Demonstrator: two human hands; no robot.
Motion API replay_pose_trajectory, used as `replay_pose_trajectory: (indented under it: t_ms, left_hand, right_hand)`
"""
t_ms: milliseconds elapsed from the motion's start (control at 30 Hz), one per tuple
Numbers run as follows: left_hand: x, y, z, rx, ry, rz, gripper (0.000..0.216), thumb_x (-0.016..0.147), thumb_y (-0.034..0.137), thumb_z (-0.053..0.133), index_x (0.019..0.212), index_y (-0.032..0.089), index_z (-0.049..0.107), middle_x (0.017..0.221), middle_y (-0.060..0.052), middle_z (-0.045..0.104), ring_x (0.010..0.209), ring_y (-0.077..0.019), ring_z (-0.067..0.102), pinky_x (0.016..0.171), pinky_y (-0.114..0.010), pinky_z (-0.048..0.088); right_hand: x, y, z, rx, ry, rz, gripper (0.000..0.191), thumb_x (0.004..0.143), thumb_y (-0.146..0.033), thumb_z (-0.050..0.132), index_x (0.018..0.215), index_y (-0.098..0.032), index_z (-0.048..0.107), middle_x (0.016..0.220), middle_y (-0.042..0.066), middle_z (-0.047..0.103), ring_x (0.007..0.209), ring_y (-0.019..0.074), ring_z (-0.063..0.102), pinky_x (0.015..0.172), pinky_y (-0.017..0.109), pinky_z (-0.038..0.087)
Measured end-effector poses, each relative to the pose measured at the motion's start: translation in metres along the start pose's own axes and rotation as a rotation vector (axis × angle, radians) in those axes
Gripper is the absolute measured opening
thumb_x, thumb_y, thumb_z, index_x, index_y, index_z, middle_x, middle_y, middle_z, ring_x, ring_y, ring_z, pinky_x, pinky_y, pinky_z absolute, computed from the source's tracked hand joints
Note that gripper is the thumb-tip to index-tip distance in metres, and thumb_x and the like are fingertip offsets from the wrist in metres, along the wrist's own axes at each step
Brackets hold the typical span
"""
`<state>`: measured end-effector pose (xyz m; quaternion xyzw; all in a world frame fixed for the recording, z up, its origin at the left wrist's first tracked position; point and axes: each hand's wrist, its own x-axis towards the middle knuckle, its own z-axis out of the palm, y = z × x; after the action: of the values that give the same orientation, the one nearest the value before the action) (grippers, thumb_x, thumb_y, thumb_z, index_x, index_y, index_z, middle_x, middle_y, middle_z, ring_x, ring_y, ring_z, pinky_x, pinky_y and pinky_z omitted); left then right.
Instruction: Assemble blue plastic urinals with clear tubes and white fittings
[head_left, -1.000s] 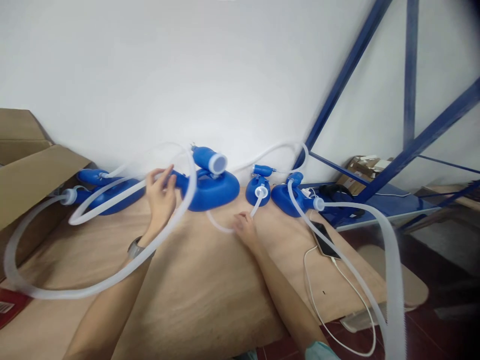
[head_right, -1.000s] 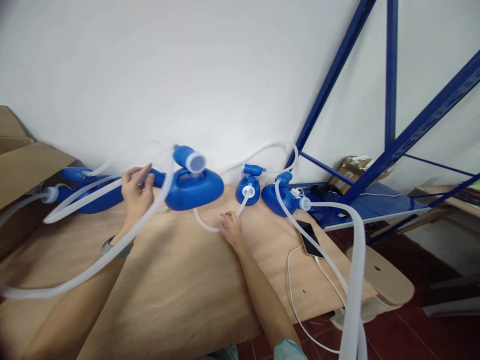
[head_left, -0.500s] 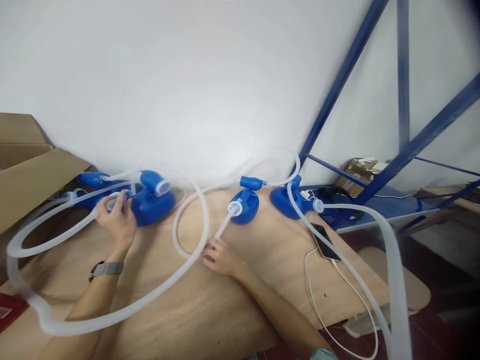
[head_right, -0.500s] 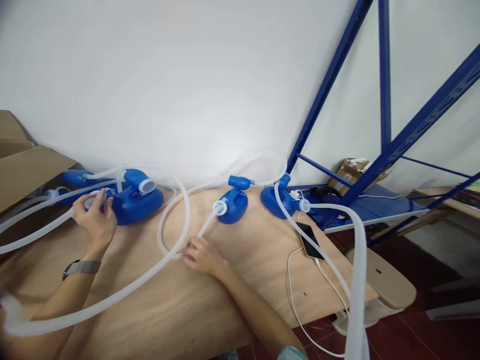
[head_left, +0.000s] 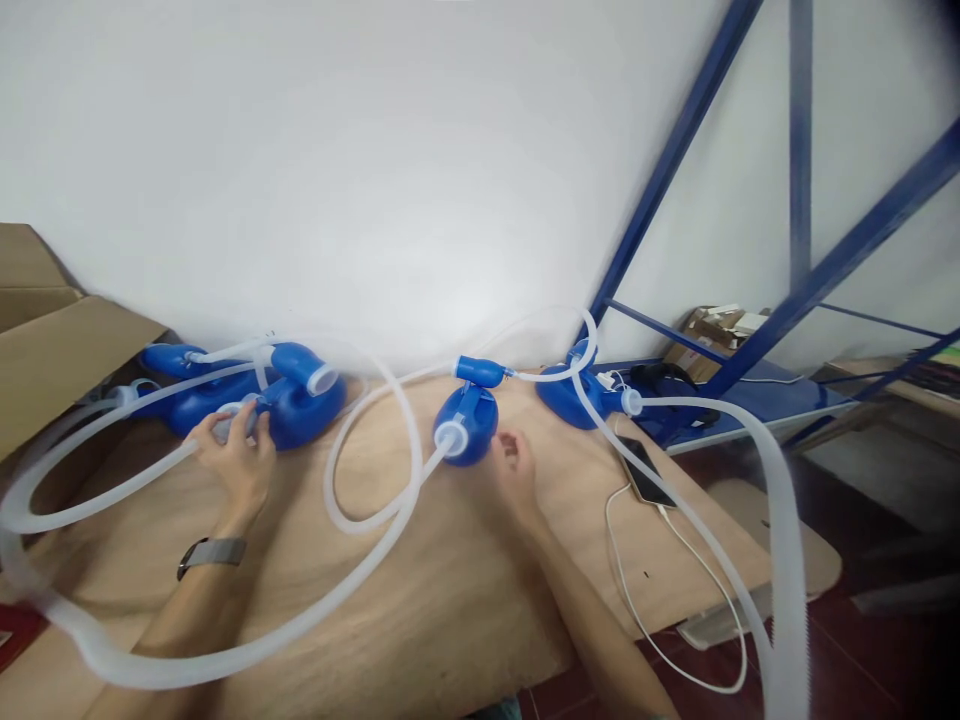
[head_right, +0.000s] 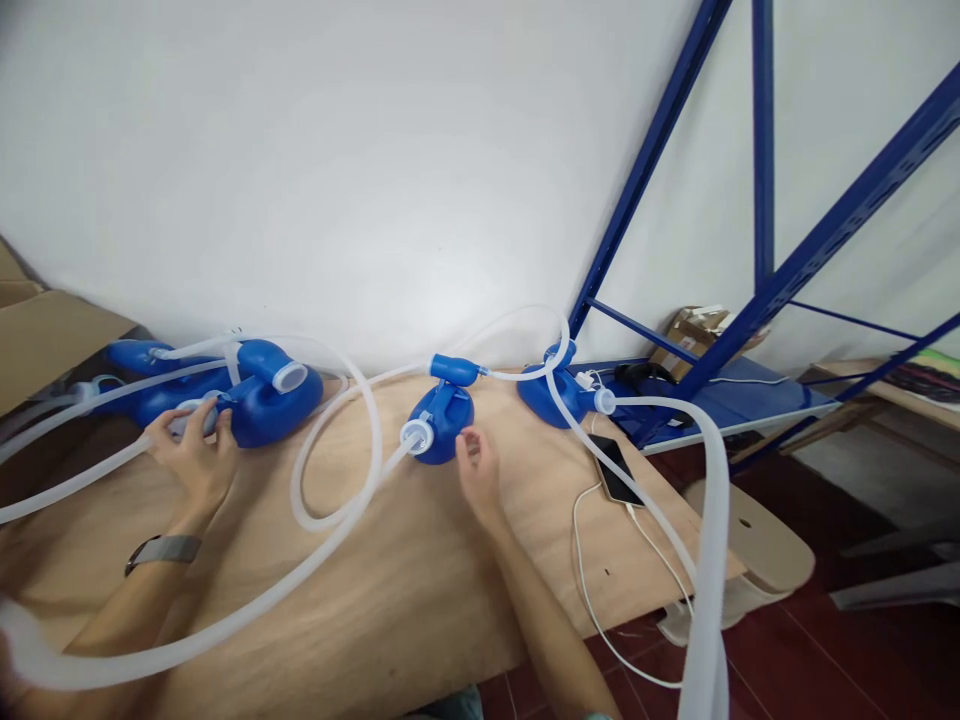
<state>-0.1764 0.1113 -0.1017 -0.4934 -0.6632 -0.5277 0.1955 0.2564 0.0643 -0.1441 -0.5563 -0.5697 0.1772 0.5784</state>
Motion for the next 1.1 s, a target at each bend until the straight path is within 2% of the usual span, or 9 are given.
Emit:
replay_pose_trajectory:
  t_ms: [67, 133, 367, 467, 600, 767, 933, 1033, 1100]
  left_hand:
    - [-0.005, 0.003, 0.001, -0.030, -0.016, 0.014, 0.040, 0.100, 0.045, 0.061, 0.119, 0.013, 0.076, 0.130, -0.020, 0.054, 0.129, -0.0382, 0.052, 0.116, -0.061, 0.035]
    - [-0.010, 0.009, 0.002, -0.065, -0.045, 0.025, 0.037, 0.100, 0.041, 0.062, 0.121, 0.015, 0.075, 0.128, -0.020, 0.054, 0.128, -0.0387, 0.053, 0.115, -0.062, 0.036]
    - [-0.013, 0.036, 0.005, -0.043, -0.099, 0.120, 0.038, 0.103, 0.044, 0.057, 0.124, 0.020, 0.076, 0.127, -0.019, 0.057, 0.125, -0.0369, 0.055, 0.116, -0.061, 0.036]
    - [-0.014, 0.043, 0.002, -0.016, -0.104, 0.166, 0.041, 0.105, 0.044, 0.053, 0.128, 0.018, 0.075, 0.127, -0.020, 0.057, 0.121, -0.0353, 0.058, 0.109, -0.054, 0.044]
    - [-0.020, 0.043, -0.004, -0.029, -0.186, 0.237, 0.039, 0.106, 0.042, 0.052, 0.131, 0.021, 0.074, 0.127, -0.017, 0.059, 0.109, -0.0297, 0.063, 0.095, -0.043, 0.052]
    - [-0.022, 0.040, -0.003, -0.041, -0.205, 0.210, 0.038, 0.104, 0.044, 0.055, 0.128, 0.022, 0.075, 0.127, -0.017, 0.058, 0.104, -0.0278, 0.063, 0.093, -0.042, 0.052]
    - [0.000, 0.033, 0.000, -0.056, -0.143, 0.074, 0.040, 0.103, 0.044, 0.056, 0.128, 0.020, 0.075, 0.127, -0.016, 0.054, 0.116, -0.0308, 0.059, 0.103, -0.047, 0.051]
    - [0.017, 0.026, -0.009, -0.070, -0.125, 0.017, 0.040, 0.103, 0.042, 0.056, 0.129, 0.018, 0.074, 0.128, -0.017, 0.054, 0.118, -0.0311, 0.058, 0.101, -0.049, 0.054]
    - [0.028, 0.020, -0.022, -0.080, -0.126, 0.001, 0.040, 0.104, 0.042, 0.054, 0.129, 0.017, 0.074, 0.129, -0.016, 0.054, 0.117, -0.0308, 0.059, 0.097, -0.048, 0.056]
  right_hand:
    - [0.030, 0.021, -0.011, -0.032, -0.054, 0.241, 0.070, 0.091, -0.064, 0.066, 0.148, -0.024, 0.056, 0.148, 0.016, 0.057, 0.131, 0.0313, 0.062, 0.110, 0.048, 0.055]
    - [0.052, 0.036, -0.011, -0.040, -0.181, 0.365, 0.095, 0.081, -0.070, 0.073, 0.160, -0.026, 0.044, 0.164, 0.017, 0.041, 0.146, 0.0356, 0.051, 0.121, 0.052, 0.045]
    - [0.069, 0.054, 0.050, 0.016, -0.362, 0.349, 0.109, 0.079, -0.074, 0.073, 0.167, -0.023, 0.033, 0.172, 0.016, 0.032, 0.160, 0.0349, 0.034, 0.131, 0.052, 0.030]
    - [0.073, 0.055, 0.068, 0.049, -0.378, 0.328, 0.102, 0.085, -0.076, 0.065, 0.167, -0.026, 0.034, 0.173, 0.013, 0.032, 0.162, 0.0325, 0.031, 0.133, 0.052, 0.027]
    - [0.070, 0.058, 0.064, 0.082, -0.383, 0.293, 0.094, 0.093, -0.079, 0.049, 0.169, -0.027, 0.027, 0.174, 0.013, 0.030, 0.163, 0.0294, 0.029, 0.133, 0.051, 0.026]
    - [0.055, 0.054, 0.049, 0.060, -0.436, 0.231, 0.101, 0.090, -0.077, 0.058, 0.170, -0.027, 0.022, 0.175, 0.014, 0.021, 0.164, 0.0296, 0.024, 0.133, 0.050, 0.025]
    - [0.053, 0.041, 0.049, -0.137, -0.438, 0.016, 0.067, 0.101, -0.068, 0.045, 0.156, -0.030, 0.051, 0.177, 0.009, 0.017, 0.165, 0.0319, 0.020, 0.134, 0.057, 0.020]
    - [0.059, 0.038, 0.046, -0.269, -0.448, -0.168, 0.059, 0.104, -0.062, 0.043, 0.145, -0.023, 0.060, 0.174, 0.013, 0.031, 0.165, 0.0351, 0.022, 0.133, 0.064, 0.014]
    - [0.063, 0.039, 0.041, -0.302, -0.485, -0.225, 0.059, 0.102, -0.061, 0.046, 0.143, -0.021, 0.060, 0.170, 0.015, 0.040, 0.163, 0.0368, 0.026, 0.131, 0.067, 0.017]
